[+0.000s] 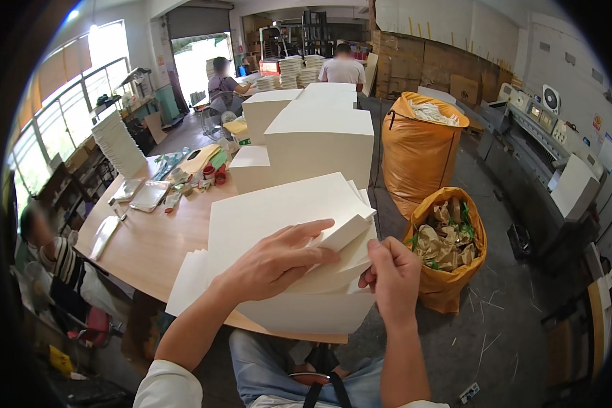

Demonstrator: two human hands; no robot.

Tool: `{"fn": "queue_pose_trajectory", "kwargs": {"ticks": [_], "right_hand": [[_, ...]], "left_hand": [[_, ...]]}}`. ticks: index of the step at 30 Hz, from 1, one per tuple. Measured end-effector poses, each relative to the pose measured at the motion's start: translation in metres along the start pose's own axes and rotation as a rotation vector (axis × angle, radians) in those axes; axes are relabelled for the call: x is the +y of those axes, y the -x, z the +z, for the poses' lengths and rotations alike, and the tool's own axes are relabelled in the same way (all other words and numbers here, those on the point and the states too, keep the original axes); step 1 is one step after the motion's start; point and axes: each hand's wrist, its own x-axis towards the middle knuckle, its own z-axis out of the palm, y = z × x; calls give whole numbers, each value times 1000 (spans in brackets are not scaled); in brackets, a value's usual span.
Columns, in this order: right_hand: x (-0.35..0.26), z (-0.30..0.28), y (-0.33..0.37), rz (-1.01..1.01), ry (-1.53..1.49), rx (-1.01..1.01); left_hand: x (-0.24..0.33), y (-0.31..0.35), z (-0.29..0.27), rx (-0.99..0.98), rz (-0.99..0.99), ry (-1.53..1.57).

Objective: The person repeatedly picks up small stacks of white paper sheets from a table and places them onto a larger stack. The hands lift, align, and set down the sheets in a repetitive cycle.

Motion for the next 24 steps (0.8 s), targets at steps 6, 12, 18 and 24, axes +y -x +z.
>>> {"fn": "queue_pose_trajectory", "kwargs": {"ticks": [6, 12, 18, 24], "right_hand": [[-7, 0, -1, 84, -177, -4], [-2, -5, 0, 60, -166, -13], [7, -3, 1, -139, 217, -3], [-5, -1, -3, 82, -200, -11]], "left_hand": [[8, -2, -3, -13, -7, 9], [1, -1, -4, -9, -19, 80], [4, -3, 4, 59, -59, 49], [4, 0, -4, -15, 26, -26]]}}
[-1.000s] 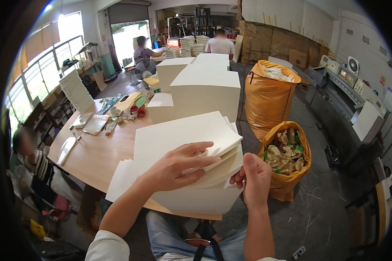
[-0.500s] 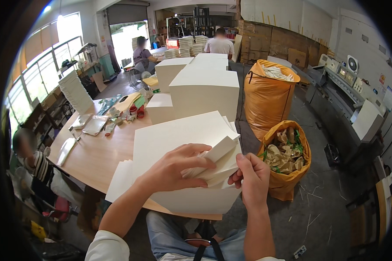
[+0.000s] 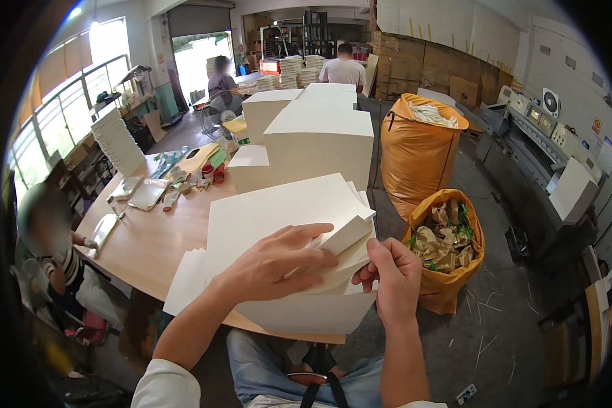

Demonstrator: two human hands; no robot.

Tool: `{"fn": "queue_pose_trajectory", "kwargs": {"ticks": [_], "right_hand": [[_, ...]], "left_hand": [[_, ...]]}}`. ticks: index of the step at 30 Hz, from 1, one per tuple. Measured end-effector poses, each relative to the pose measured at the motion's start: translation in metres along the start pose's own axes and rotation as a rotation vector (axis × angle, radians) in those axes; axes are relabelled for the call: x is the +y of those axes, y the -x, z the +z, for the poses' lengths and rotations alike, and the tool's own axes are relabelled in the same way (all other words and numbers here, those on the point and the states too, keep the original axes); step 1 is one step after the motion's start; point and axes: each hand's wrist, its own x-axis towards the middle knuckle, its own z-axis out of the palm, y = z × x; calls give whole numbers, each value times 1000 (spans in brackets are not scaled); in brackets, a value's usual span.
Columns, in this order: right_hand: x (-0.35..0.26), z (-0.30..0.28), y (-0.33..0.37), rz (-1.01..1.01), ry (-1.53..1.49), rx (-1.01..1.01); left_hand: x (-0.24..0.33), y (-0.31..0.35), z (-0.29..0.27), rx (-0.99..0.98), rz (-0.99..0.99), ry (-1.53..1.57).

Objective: The person repeatedly picks up small stacks of white paper sheets from a table and places them onto a larger stack. The hands lift, align, and set down the sheets in a repetitive cycle.

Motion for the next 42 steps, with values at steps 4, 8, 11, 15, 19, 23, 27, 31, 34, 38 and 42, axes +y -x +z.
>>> {"fn": "queue_pose_trajectory", "kwargs": {"ticks": [4, 8, 11, 15, 19, 23, 27, 31, 34, 38, 42], "right_hand": [[1, 0, 1, -26, -3, -1], [2, -4, 2, -8, 3, 17], [4, -6, 4, -24, -15, 27], [10, -9, 4, -101, 199, 9], [1, -9, 2, 14, -3, 28], [4, -9, 1, 6, -33, 26], [2, -6, 3, 0, -10, 27], [10, -22, 10, -84, 124, 107], [24, -22, 23, -801, 767, 319], [5, -4, 43, -659, 1131, -381], [8, -8, 47, -593, 1317, -484]], "left_hand": [[4, -1, 1, 5, -47, 44], [-2, -1, 0, 13, -32, 96], [-2, -1, 1, 22, -39, 117], [0, -2, 7, 74, -58, 78], [-6, 0, 3, -35, -4, -3], [6, -1, 0, -31, -14, -11], [2, -1, 1, -6, -28, 45], [0, -2, 1, 4, -36, 81], [-2, -3, 1, 8, -26, 84], [1, 4, 4, -40, -4, -51], [-2, 1, 9, -114, 188, -315]]}}
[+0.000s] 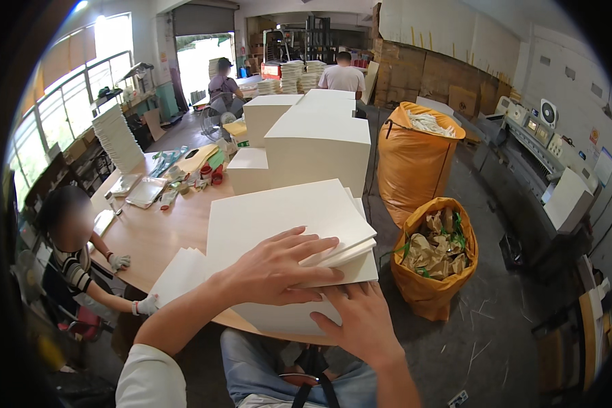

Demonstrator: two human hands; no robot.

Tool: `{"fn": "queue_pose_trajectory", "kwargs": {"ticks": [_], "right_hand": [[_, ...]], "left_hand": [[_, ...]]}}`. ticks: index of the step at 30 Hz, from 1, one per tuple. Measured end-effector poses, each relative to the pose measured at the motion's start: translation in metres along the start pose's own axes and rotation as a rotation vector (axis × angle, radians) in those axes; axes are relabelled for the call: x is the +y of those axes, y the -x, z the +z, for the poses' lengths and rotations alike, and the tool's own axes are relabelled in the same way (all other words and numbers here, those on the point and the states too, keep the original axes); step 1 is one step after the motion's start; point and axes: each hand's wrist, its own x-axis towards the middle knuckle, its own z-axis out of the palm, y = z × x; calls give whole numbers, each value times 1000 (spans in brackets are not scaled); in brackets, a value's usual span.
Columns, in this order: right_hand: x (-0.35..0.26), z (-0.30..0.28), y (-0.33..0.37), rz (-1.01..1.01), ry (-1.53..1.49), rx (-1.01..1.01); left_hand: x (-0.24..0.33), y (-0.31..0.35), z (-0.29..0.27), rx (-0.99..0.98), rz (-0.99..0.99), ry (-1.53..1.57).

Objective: The person repeatedly picks up small stacks of white paper sheets from a table and places them onto a larger stack. The hands lift, align, and set down the sheets in a repetitive cycle.

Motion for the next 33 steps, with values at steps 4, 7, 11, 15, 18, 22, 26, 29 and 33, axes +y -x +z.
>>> {"fn": "queue_pose_trajectory", "kwargs": {"ticks": [4, 7, 11, 15, 18, 22, 26, 29, 33], "right_hand": [[1, 1, 2, -4, -25, 4], [1, 1, 2, -7, -54, 25], [1, 0, 2, 72, -160, 14], [3, 3, 3, 64, -151, 86], [5, 22, 3, 26, -117, 188], [20, 64, 15, -17, 140, 385], [41, 81, 33, -13, 158, 333], [46, 90, 35, -28, 168, 325], [60, 105, 43, -23, 214, 365]], "left_hand": [[9, -1, 5, -44, 7, -93], [19, 1, -5, -75, -120, -156], [34, 32, -2, -53, -347, -549], [37, 98, -15, 178, -665, -595], [34, 142, -33, 369, -697, -550], [46, 137, -40, 315, -563, -441], [92, 132, -40, 350, -468, -191], [95, 168, -8, 586, -810, -107], [95, 193, 29, 871, -1010, 1643]]}}
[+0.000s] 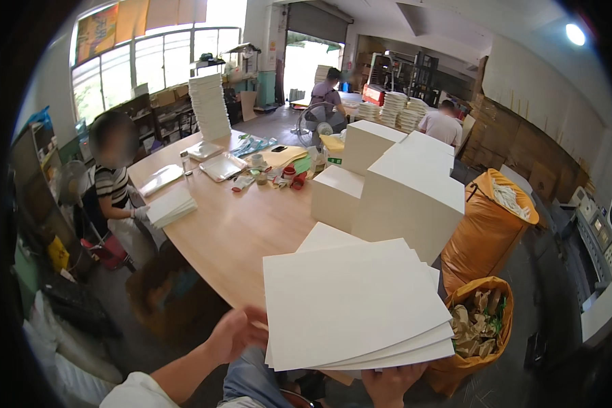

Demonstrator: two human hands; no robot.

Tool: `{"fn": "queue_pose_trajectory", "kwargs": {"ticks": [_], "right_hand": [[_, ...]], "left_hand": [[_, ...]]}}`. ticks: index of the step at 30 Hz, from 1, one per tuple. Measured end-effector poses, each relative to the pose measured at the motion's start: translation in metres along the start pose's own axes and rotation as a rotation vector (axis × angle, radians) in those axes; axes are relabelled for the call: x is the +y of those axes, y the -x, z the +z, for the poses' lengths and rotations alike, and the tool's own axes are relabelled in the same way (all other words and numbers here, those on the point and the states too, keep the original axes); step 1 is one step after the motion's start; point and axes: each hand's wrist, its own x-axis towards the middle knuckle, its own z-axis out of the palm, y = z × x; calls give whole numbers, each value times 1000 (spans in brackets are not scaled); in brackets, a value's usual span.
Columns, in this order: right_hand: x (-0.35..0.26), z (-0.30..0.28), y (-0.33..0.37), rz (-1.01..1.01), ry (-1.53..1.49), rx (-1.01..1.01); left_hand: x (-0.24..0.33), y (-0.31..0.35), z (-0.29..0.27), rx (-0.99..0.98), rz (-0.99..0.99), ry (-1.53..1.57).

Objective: The person repeatedly picks up small stacks of white paper sheets from a table and places them onto a larger stack. The hands lift, align, and set down the sheets in a repetitive cycle.

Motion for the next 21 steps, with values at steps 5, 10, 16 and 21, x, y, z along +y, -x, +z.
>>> {"fn": "queue_pose_trajectory", "kwargs": {"ticks": [5, 10, 16, 21], "right_hand": [[6, -2, 5, 68, 26, -77], [9, -8, -2, 36, 29, -102], [-27, -30, -35, -69, 13, 60], [-26, -32, -39, -42, 33, -47]], "left_hand": [[25, -24, 66, 157, -410, -16], [37, -2, 44, 240, -240, 0], [56, 18, -98, 337, 206, 51], [29, -2, -234, 483, 311, -7]]}}
